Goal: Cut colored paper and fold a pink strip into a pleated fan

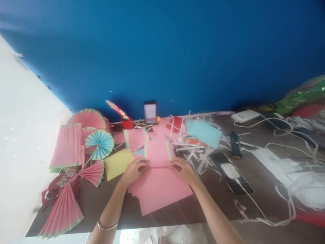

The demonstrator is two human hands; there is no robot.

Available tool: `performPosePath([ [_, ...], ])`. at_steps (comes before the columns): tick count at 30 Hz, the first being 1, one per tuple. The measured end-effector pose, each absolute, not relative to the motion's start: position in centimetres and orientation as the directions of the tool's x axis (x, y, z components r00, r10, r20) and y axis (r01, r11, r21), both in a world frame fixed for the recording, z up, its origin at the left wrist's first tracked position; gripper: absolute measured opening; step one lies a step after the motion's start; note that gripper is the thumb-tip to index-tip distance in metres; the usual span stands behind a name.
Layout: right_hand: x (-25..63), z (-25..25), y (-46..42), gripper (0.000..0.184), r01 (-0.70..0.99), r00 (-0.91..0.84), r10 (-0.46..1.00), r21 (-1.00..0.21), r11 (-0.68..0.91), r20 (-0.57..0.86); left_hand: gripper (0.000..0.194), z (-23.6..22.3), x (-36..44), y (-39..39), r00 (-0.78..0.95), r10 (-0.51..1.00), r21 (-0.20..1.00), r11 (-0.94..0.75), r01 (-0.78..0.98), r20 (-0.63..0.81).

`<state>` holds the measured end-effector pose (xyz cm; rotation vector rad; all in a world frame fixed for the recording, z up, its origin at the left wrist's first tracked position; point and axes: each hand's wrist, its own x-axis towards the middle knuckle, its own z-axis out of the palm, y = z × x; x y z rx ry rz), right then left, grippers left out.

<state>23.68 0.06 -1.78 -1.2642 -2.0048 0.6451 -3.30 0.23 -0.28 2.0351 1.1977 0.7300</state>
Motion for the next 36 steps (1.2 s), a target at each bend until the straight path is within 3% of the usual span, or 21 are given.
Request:
performPosePath([
  [13, 24.0, -2.4, 0.5, 0.014, 0.593, -0.255, 0.932, -0.719, 0.362, 0.259, 0.017, -1.0, -3.2, 0.2, 0.382, 0.912, 0.766, -0.351, 0.539, 0.149],
  [29, 23.7, -2.1, 0.3, 0.023, 0.670, -0.213, 0.950, -0.675, 0.311, 0.226, 0.021, -1.4, -2.8, 0.4, 0.166, 0.982, 0.738, -0.179, 0.651, 0.092],
  [36, 23.7, -2.4, 0.3, 0.017, 0.676, -0.188, 0.962, -0.685, 0.271, 0.196, 0.022, -1.8, -2.6, 0.3, 0.127, 0.988, 0.733, -0.148, 0.664, 0.085],
])
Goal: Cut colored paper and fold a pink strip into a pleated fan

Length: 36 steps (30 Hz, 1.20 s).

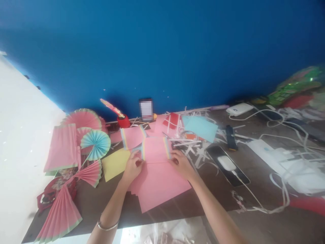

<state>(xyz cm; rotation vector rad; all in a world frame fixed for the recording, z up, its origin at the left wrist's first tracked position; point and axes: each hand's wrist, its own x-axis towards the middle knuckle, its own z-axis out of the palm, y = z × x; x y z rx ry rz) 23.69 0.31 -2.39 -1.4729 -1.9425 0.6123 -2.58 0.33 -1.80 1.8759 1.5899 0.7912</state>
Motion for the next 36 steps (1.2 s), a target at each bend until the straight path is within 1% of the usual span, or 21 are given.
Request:
performPosePath([
  [5, 23.6, -2.4, 0.3, 0.018, 0.676, -0.188, 0.959, -0.681, 0.282, 0.211, 0.023, -1.9, -2.3, 0.2, 0.097, 0.990, 0.737, -0.143, 0.661, 0.105],
  [11, 23.5, -2.5, 0.4, 0.015, 0.673, -0.182, 0.955, -0.679, 0.293, 0.232, 0.023, -1.4, -2.0, 0.2, 0.082, 0.993, 0.742, -0.120, 0.660, 0.087],
  [15, 23.5, -2.6, 0.4, 0.018, 0.677, -0.177, 0.952, -0.671, 0.301, 0.248, 0.021, -1.4, -2.0, 0.2, 0.080, 0.992, 0.749, -0.122, 0.651, 0.092],
  [22, 23.4, -2.5, 0.3, 0.020, 0.695, -0.174, 0.963, -0.667, 0.268, 0.207, 0.023, -1.6, -2.0, 0.3, 0.097, 0.994, 0.747, -0.103, 0.656, 0.051],
  [24, 23.4, -2.5, 0.3, 0.020, 0.691, -0.175, 0.964, -0.672, 0.266, 0.202, 0.023, -1.7, -2.1, 0.3, 0.108, 0.992, 0.746, -0.116, 0.655, 0.060],
  [27, 23.4, -2.5, 0.3, 0.020, 0.682, -0.176, 0.964, -0.682, 0.265, 0.198, 0.020, -1.9, -2.0, 0.1, 0.115, 0.987, 0.732, -0.159, 0.662, 0.110],
  [29, 23.3, -2.3, 0.1, 0.020, 0.678, -0.177, 0.965, -0.686, 0.264, 0.196, 0.013, -1.9, -1.9, -0.2, 0.124, 0.981, 0.706, -0.195, 0.681, 0.152],
  [30, 23.3, -2.2, 0.1, 0.020, 0.676, -0.181, 0.964, -0.686, 0.267, 0.196, 0.014, -1.8, -1.7, -0.4, 0.145, 0.973, 0.682, -0.228, 0.695, 0.177],
  [33, 23.1, -2.1, -0.1, 0.020, 0.671, -0.194, 0.959, -0.685, 0.282, 0.205, 0.035, -1.4, -1.1, -1.1, 0.269, 0.933, 0.568, -0.359, 0.740, 0.239],
  [36, 23.1, -2.2, 0.0, 0.014, 0.676, -0.196, 0.956, -0.676, 0.294, 0.220, 0.044, -0.9, -0.3, -1.9, 0.378, 0.899, 0.462, -0.438, 0.771, 0.221],
])
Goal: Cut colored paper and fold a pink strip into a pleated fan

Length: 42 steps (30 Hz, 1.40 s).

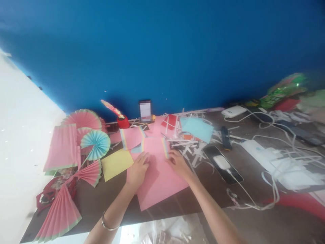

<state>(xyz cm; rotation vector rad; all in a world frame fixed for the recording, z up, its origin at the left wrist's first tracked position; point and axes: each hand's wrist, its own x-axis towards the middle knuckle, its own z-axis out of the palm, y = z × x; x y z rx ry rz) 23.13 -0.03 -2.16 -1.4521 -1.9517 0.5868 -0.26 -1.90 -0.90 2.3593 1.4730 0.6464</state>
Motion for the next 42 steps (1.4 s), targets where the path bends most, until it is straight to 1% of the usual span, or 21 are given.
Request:
performPosePath([
  [2, 23.2, -2.2, 0.1, 0.005, 0.694, -0.200, 0.953, -0.654, 0.302, 0.228, 0.050, -0.6, 0.2, -2.4, 0.451, 0.876, 0.387, -0.481, 0.787, 0.172],
  [3, 23.2, -2.2, 0.2, 0.005, 0.713, -0.200, 0.951, -0.631, 0.307, 0.237, 0.054, -0.6, 0.4, -2.6, 0.485, 0.862, 0.343, -0.505, 0.792, 0.150],
  [5, 22.8, -2.1, 0.1, 0.012, 0.771, -0.191, 0.943, -0.553, 0.316, 0.272, 0.059, -0.8, 0.6, -2.9, 0.535, 0.835, 0.253, -0.550, 0.796, 0.131],
  [8, 21.2, -1.7, -1.1, 0.024, 0.845, -0.190, 0.921, -0.422, 0.329, 0.339, 0.059, -1.5, 0.9, -3.2, 0.573, 0.806, 0.153, -0.591, 0.792, 0.148],
  [11, 18.4, -1.6, -3.3, 0.031, 0.839, -0.263, 0.898, -0.377, 0.393, 0.352, 0.058, -2.1, 1.2, -3.3, 0.602, 0.784, 0.101, -0.618, 0.779, 0.154],
  [15, 16.1, -2.5, -5.5, 0.042, 0.824, -0.395, 0.874, -0.312, 0.473, 0.283, 0.056, -2.0, 1.0, -3.3, 0.625, 0.759, 0.037, -0.640, 0.767, 0.182],
  [17, 16.2, -3.0, -5.8, 0.044, 0.836, -0.400, 0.880, -0.290, 0.465, 0.256, 0.054, -2.0, 0.8, -3.3, 0.638, 0.745, -0.023, -0.647, 0.762, 0.194],
  [19, 16.8, -3.3, -5.7, 0.044, 0.845, -0.394, 0.881, -0.273, 0.459, 0.260, 0.052, -2.2, 0.5, -3.3, 0.640, 0.741, -0.081, -0.638, 0.765, 0.206],
  [22, 17.9, -2.9, -5.5, 0.043, 0.866, -0.375, 0.880, -0.230, 0.445, 0.292, 0.052, -2.7, 0.0, -3.4, 0.623, 0.750, -0.116, -0.614, 0.780, 0.220],
  [25, 18.7, -2.0, -5.6, 0.042, 0.891, -0.345, 0.888, -0.189, 0.412, 0.305, 0.052, -3.2, -0.4, -3.3, 0.615, 0.753, -0.091, -0.613, 0.785, 0.232],
  [28, 19.6, -1.4, -5.9, 0.041, 0.917, -0.306, 0.904, -0.162, 0.364, 0.300, 0.048, -3.2, -0.8, -3.3, 0.604, 0.758, -0.029, -0.618, 0.786, 0.245],
  [33, 20.7, -1.5, -6.1, 0.038, 0.936, -0.244, 0.922, -0.174, 0.305, 0.301, 0.041, -2.5, -1.5, -3.3, 0.573, 0.792, 0.092, -0.600, 0.795, 0.211],
  [36, 21.0, -1.6, -6.0, 0.037, 0.934, -0.231, 0.922, -0.195, 0.299, 0.310, 0.045, -2.4, -2.1, -3.2, 0.577, 0.801, 0.199, -0.598, 0.776, 0.159],
  [38, 21.1, -1.5, -5.7, 0.037, 0.927, -0.235, 0.921, -0.212, 0.309, 0.312, 0.053, -2.6, -2.7, -3.1, 0.534, 0.833, 0.280, -0.552, 0.785, 0.145],
  [40, 21.3, -1.4, -5.4, 0.036, 0.916, -0.245, 0.918, -0.235, 0.324, 0.313, 0.061, -2.9, -3.3, -2.9, 0.436, 0.881, 0.335, -0.472, 0.815, 0.181],
  [42, 21.4, -1.4, -5.1, 0.036, 0.906, -0.253, 0.913, -0.253, 0.340, 0.320, 0.059, -3.1, -3.9, -2.8, 0.372, 0.889, 0.319, -0.445, 0.837, 0.265],
])
